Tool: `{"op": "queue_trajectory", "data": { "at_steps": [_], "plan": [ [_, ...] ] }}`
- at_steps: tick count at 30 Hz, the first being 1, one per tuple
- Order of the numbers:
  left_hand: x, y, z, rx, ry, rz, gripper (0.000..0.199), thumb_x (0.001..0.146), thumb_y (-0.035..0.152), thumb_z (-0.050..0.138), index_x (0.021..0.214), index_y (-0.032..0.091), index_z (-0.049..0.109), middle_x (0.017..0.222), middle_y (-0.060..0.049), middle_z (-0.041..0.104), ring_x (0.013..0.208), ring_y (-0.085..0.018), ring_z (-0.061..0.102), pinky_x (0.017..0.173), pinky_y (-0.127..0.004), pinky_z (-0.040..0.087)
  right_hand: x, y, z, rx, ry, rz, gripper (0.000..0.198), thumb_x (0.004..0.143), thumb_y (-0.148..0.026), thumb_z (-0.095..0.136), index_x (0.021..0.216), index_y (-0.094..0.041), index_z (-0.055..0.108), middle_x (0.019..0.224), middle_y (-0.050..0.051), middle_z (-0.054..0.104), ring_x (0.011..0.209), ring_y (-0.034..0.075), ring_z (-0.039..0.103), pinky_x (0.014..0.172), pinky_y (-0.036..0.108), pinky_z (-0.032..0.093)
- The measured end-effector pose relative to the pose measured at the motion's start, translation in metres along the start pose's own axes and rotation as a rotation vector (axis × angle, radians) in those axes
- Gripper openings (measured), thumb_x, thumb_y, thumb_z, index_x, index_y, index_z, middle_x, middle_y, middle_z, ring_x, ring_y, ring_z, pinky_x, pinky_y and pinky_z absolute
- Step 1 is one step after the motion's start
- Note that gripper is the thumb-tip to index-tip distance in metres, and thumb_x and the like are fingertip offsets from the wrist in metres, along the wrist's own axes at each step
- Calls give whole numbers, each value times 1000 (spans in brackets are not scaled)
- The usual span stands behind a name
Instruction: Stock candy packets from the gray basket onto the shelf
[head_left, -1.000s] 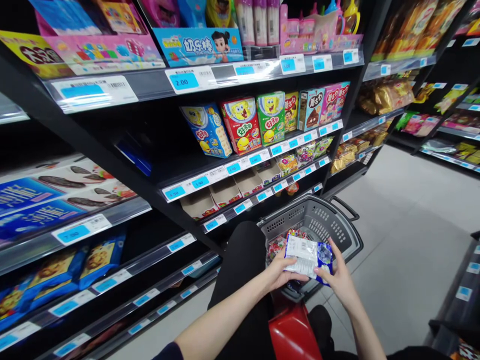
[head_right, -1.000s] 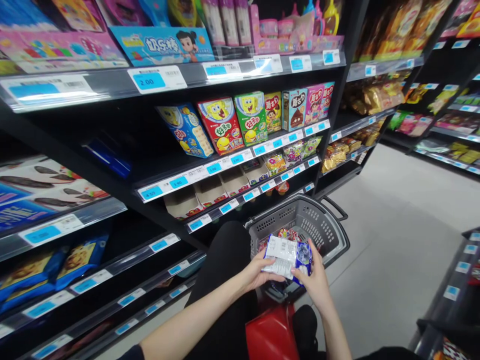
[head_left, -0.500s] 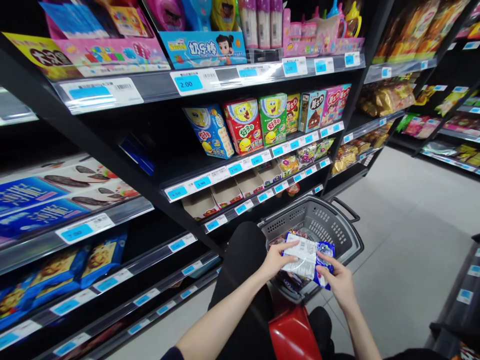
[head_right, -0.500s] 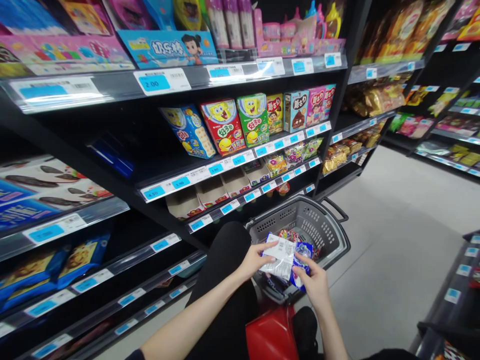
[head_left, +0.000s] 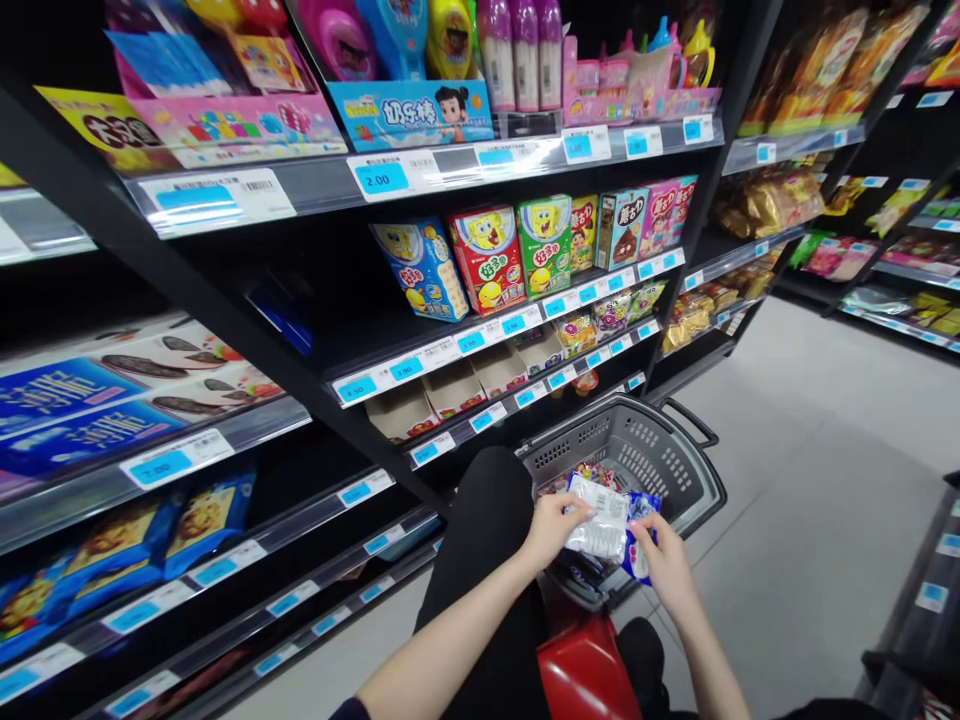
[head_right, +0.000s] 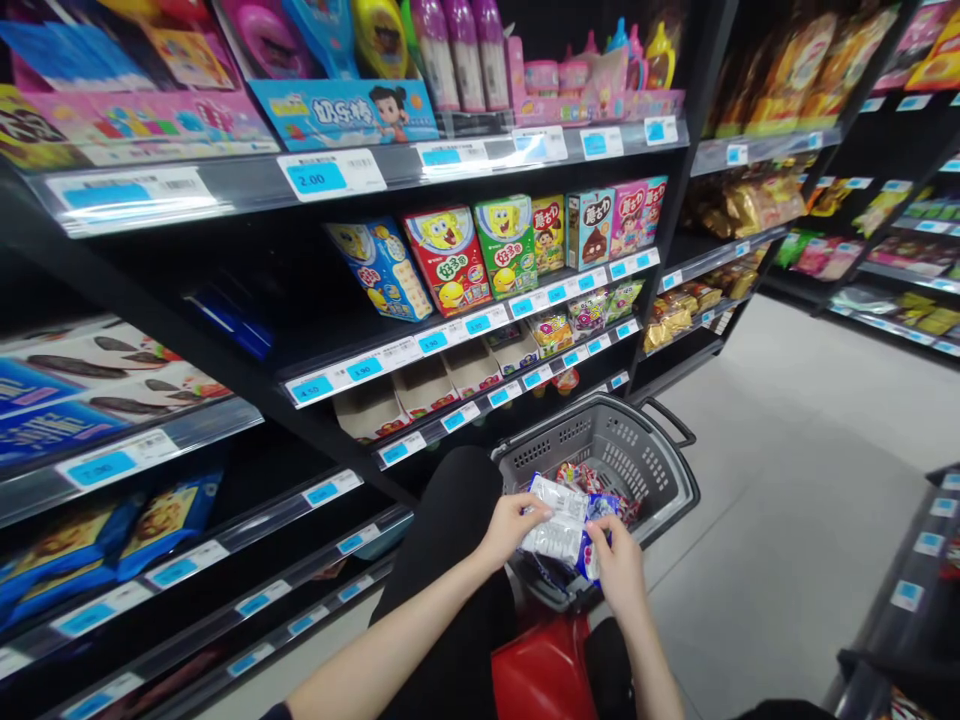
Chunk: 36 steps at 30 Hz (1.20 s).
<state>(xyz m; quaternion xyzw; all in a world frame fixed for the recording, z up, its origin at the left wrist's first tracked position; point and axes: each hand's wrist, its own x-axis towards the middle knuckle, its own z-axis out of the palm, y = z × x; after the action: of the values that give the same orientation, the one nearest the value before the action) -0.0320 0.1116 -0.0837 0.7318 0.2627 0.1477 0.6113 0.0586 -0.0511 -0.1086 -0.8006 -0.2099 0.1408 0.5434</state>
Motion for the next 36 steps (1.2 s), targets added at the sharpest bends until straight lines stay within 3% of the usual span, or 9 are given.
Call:
{"op": "queue_trajectory", "data": {
  "at_steps": [6, 11, 18, 21, 24, 26, 29, 33, 36],
  "plan": [
    [6, -7, 1, -339, 24, -34, 17, 58, 23, 67, 69, 14, 57, 62, 3, 57, 56, -9, 50, 54, -19, 36, 2, 0, 0, 223, -10, 52, 26, 66, -46, 57, 69, -20, 56, 51, -4, 52, 47, 14, 48, 47, 25, 38],
    [3, -7, 4, -690, -121, -240, 21, 59, 19, 65, 77, 13, 56, 57, 2, 56, 45, -7, 48, 45, -18, 35, 0, -6, -9, 623, -142, 223, 21, 66, -42, 60, 74, -22, 56, 57, -3, 56, 50, 16, 54, 49, 29, 44],
    [0, 2, -7, -946, -422, -410, 26, 67, 22, 55, 85, 4, 59, 90, -19, 66, 88, -27, 62, 75, -35, 46, -3, -16, -29, 1073, -251, 344, 21, 65, -39, 62, 75, -20, 63, 95, 12, 68, 91, 26, 62, 82, 42, 45],
    [0, 2, -9, -823, -388, -377, 19, 69, 21, 58, 82, 6, 58, 93, -18, 66, 84, -24, 64, 66, -29, 48, -3, -19, -31, 962, -225, 342, 20, 63, -37, 65, 72, -20, 60, 96, 13, 68, 92, 27, 62, 80, 42, 46],
    [3, -3, -7, -527, -285, -389, 25, 72, 35, 59, 70, 10, 54, 68, -11, 68, 54, -16, 63, 42, -19, 40, -1, -12, -27, 641, -198, 403, 29, 60, -45, 65, 69, -17, 60, 65, 9, 70, 62, 26, 66, 52, 34, 50],
    [5, -9, -6, -300, -233, -367, 35, 71, 45, 57, 59, 13, 49, 42, -1, 58, 34, -11, 52, 33, -17, 28, 2, -2, -23, 425, -191, 369, 33, 61, -51, 60, 60, -18, 56, 44, 2, 61, 39, 19, 57, 34, 26, 40],
    [9, -14, -7, -65, -182, -326, 42, 68, 51, 55, 48, 16, 43, 25, 7, 38, 23, -7, 34, 32, -18, 17, 5, 13, -21, 197, -147, 259, 36, 63, -51, 57, 47, -20, 48, 29, -6, 43, 26, 10, 39, 29, 22, 26],
    [11, -15, -8, -67, -177, -310, 45, 66, 50, 56, 41, 17, 40, 25, 6, 37, 25, -6, 32, 34, -19, 21, 7, 21, -21, 197, -178, 283, 40, 61, -55, 55, 44, -22, 42, 26, -8, 36, 24, 9, 34, 30, 22, 25],
    [9, -12, -7, -216, -215, -355, 42, 66, 54, 56, 52, 14, 49, 39, -1, 55, 35, -11, 49, 38, -19, 32, 6, 15, -24, 187, -172, 243, 40, 64, -56, 54, 47, -20, 47, 31, -4, 49, 31, 14, 47, 34, 23, 32]
  ]
}}
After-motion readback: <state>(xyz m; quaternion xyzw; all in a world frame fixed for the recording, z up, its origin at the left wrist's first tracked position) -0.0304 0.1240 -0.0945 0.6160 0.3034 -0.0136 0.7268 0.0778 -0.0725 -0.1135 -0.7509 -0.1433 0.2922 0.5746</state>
